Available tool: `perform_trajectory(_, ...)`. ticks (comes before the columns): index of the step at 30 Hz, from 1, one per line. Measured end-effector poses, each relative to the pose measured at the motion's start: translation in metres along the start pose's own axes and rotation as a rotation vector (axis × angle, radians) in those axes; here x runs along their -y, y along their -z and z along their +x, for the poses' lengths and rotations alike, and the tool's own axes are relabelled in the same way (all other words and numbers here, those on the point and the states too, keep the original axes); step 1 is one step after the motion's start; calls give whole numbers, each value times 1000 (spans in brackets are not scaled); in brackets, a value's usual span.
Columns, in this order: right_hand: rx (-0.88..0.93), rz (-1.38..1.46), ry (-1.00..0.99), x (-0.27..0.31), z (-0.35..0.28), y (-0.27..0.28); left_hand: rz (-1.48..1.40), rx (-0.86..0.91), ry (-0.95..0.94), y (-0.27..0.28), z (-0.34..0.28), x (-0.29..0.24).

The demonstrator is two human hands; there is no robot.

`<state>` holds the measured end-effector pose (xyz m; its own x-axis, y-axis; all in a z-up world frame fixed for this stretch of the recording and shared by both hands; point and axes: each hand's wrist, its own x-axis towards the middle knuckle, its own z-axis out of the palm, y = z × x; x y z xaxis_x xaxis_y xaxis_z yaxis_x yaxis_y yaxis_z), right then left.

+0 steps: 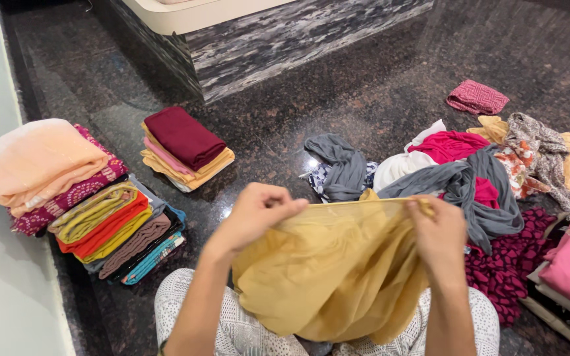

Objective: The person sits on the floor and folds several pieces of clothing, including a yellow cloth and a maroon cloth, into neat stacks. The person handles the items one at a time, smoothing and folding them before placing them on a growing pile.

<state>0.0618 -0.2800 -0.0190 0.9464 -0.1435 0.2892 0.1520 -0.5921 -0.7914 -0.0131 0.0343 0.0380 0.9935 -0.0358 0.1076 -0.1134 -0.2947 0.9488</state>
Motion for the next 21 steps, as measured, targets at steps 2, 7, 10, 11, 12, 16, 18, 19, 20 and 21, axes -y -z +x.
perform_trajectory(2, -168, -71, -9, -11, 4, 8, -84, -1, 113, 20, -8, 6)
perform_trajectory(7, -363, -69, -60, -42, 11, 22, -150, 36, 65, 54, -22, 23)
perform_trajectory(10, -406, 180, -74, -52, 17, 29, -111, 29, 141, 69, -31, 33)
perform_trajectory(11, -410, 302, -85, -51, 20, 32, -93, 23, 169, 70, -31, 36)
perform_trajectory(12, -301, 510, -130, -47, 21, 35, -164, -18, 196, 69, -31, 39)
perform_trajectory(16, 156, 948, -402, -7, 12, 33, -379, -108, 268, 46, -23, 41)
perform_trajectory(18, 444, 959, -384, 24, -6, 17, -368, -107, 246, 23, -15, 36)
perform_trajectory(19, 614, 954, -270, 39, -15, 7, -320, -102, 214, 9, -10, 32)
perform_trajectory(20, 599, 782, -221, 52, -25, -6, -272, -95, 185, -5, -7, 28)
perform_trajectory(21, 581, 611, -172, 64, -36, -21, -295, -35, 141, -17, -6, 24)
